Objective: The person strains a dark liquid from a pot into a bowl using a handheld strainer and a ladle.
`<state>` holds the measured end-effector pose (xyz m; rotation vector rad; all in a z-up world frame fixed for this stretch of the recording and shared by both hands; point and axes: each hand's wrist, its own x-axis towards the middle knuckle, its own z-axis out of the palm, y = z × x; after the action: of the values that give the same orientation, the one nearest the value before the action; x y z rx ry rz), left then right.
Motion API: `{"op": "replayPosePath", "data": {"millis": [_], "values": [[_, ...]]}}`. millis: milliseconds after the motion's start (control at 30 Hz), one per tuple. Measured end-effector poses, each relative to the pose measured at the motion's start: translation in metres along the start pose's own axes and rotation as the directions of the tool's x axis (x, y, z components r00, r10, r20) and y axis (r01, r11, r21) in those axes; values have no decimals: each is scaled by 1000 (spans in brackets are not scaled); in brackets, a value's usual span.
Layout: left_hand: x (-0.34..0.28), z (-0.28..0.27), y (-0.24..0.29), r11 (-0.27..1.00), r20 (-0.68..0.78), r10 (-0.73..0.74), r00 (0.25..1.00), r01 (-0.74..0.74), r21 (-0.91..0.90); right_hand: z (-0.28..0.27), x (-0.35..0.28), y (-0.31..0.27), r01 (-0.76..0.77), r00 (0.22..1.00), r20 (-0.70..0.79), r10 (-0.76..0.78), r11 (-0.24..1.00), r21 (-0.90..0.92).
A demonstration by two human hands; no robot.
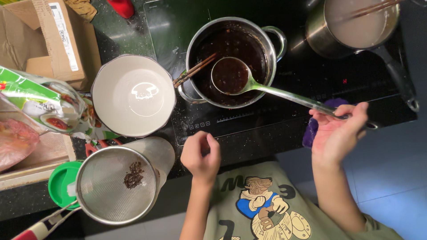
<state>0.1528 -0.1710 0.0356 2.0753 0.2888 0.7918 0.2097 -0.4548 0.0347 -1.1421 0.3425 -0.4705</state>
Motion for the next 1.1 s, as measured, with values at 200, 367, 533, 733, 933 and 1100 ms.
{"op": "replayPosePath", "data": {"millis": [200, 367, 533, 733, 933, 1100], "values": [[-6, -25, 20, 995, 35, 89, 995, -87, -50, 3, -8, -18, -31, 999, 43, 30, 999, 32], [-10, -41, 28, 993, 39, 104, 994, -102, -57, 12, -17, -35, -34, 996, 81, 28, 997, 71], [-16, -58, 34, 991, 15, 105, 994, -103, -82, 24, -25, -55, -78, 993, 95, 68, 991, 106], [-25, -84, 38, 988, -31, 113, 993, -115, -106, 48, -39, -77, -98, 984, 153, 85, 992, 75], [-37, -118, 37, 978, -106, 175, 979, -185, -98, 72, -56, -88, -170, 957, 259, 132, 977, 128], [-50, -141, 33, 973, -208, 200, 958, -220, -77, 84, -73, -82, -222, 928, 334, 168, 966, 129]]}}
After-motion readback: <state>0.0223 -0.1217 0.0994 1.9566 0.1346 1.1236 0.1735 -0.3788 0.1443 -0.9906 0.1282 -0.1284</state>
